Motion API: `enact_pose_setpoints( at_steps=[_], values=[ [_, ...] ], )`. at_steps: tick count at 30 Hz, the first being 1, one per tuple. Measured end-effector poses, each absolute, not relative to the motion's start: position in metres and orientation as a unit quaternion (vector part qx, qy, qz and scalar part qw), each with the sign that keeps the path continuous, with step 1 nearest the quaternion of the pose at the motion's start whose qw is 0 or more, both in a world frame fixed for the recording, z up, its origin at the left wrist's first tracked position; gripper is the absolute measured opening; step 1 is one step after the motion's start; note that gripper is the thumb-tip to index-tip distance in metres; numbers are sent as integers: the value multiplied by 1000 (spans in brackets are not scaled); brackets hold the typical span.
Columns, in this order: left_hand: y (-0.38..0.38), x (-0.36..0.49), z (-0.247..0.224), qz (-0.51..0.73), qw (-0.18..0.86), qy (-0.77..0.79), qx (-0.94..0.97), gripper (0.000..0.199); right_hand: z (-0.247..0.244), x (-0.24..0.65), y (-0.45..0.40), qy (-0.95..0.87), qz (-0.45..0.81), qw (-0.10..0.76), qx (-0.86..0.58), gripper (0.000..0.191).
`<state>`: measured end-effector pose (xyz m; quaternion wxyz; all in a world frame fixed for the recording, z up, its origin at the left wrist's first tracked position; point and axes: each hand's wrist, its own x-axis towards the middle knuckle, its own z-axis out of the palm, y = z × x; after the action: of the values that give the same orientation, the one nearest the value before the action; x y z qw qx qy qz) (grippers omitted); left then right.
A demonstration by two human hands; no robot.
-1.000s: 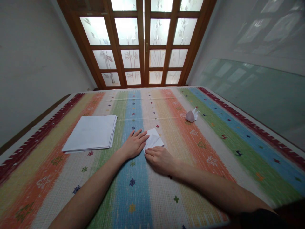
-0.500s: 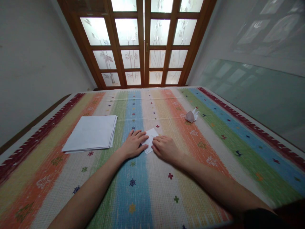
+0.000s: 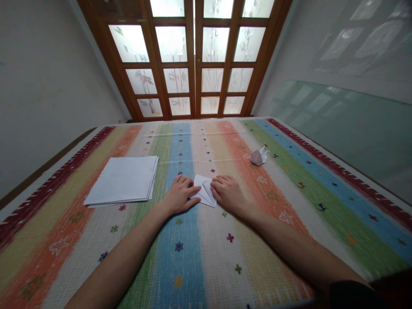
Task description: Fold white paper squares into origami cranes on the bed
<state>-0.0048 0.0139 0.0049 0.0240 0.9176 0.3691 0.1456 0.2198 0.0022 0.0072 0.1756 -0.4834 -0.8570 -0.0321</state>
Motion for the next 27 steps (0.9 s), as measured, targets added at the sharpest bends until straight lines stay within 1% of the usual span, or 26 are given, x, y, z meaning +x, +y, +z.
enact_pose_setpoints(
  at_steps=[5, 9, 15, 21, 27],
  values=[
    [9, 1, 9, 127, 10, 374, 919, 40, 3, 222, 6, -866, 14, 203, -457, 22],
    [8, 2, 8, 127, 8, 375, 918, 39, -3, 221, 8, -881, 30, 203, -427, 25],
    [9, 0, 3, 117, 7, 350, 929, 36, -9, 221, 9, -879, 37, 191, -435, 33],
    [10, 2, 1, 92, 8, 344, 934, 36, -8, 223, 7, -882, 59, 155, -441, 39],
    [10, 2, 1, 73, -2, 348, 934, 40, -9, 221, 1, -889, 25, 88, -449, 49]
  ],
)
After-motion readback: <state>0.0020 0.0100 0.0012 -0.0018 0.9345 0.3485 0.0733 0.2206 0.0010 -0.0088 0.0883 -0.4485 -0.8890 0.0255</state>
